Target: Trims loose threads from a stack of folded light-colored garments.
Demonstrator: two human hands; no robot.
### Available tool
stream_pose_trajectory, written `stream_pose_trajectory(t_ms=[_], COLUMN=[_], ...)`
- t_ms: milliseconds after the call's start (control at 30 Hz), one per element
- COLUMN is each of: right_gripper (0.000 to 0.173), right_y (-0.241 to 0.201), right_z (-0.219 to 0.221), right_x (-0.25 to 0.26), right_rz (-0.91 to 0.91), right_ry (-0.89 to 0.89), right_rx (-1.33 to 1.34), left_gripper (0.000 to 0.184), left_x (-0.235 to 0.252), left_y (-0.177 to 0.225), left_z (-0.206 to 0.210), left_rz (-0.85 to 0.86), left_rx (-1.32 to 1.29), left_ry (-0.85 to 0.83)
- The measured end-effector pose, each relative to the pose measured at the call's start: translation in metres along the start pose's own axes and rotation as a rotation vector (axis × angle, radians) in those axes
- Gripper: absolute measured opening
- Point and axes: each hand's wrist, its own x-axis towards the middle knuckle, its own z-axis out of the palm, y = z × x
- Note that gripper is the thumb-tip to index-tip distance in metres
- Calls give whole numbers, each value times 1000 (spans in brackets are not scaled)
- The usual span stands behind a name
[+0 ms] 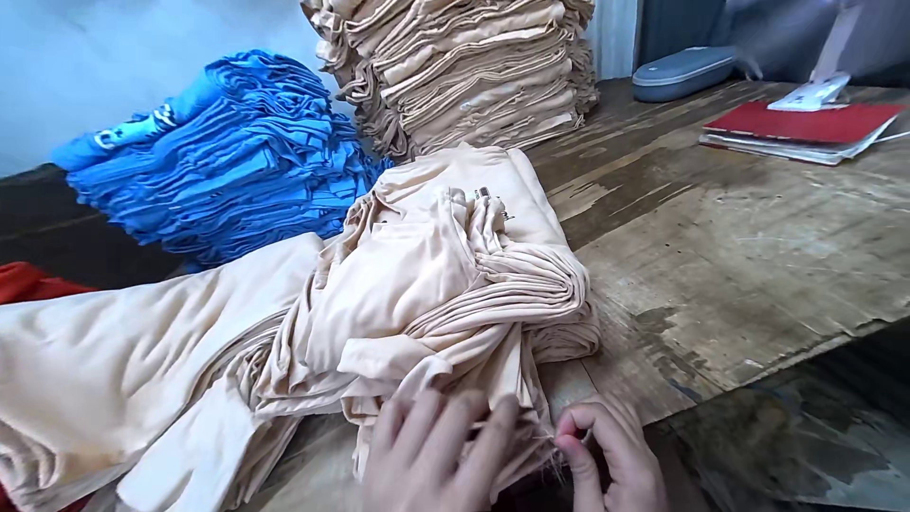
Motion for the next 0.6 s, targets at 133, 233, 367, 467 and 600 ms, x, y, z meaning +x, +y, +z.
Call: stream_pose_trajectory(t_ms=[133, 233, 367, 467, 600], right_gripper=[24, 16, 29, 10, 19], right_y=[-2, -3, 3, 12, 3], right_z=[3, 1, 1, 4, -8], right_x=[-2, -3, 5, 10, 21], right_rz=[-16, 0, 18, -130, -156], right_ry=[30, -4, -57, -145, -219], right_rx=[24, 6, -112, -78, -126], left_gripper=[21, 16, 30, 16, 31], left_x=[-8, -7, -3, -1, 14], left_y=[8, -3, -26, -54, -97], left_z=[6, 13, 24, 30, 19], left_rz=[121, 74, -9, -109, -124], left_rx=[92, 22, -127, -256, -345], left_ry=[13, 46, -25, 58, 176])
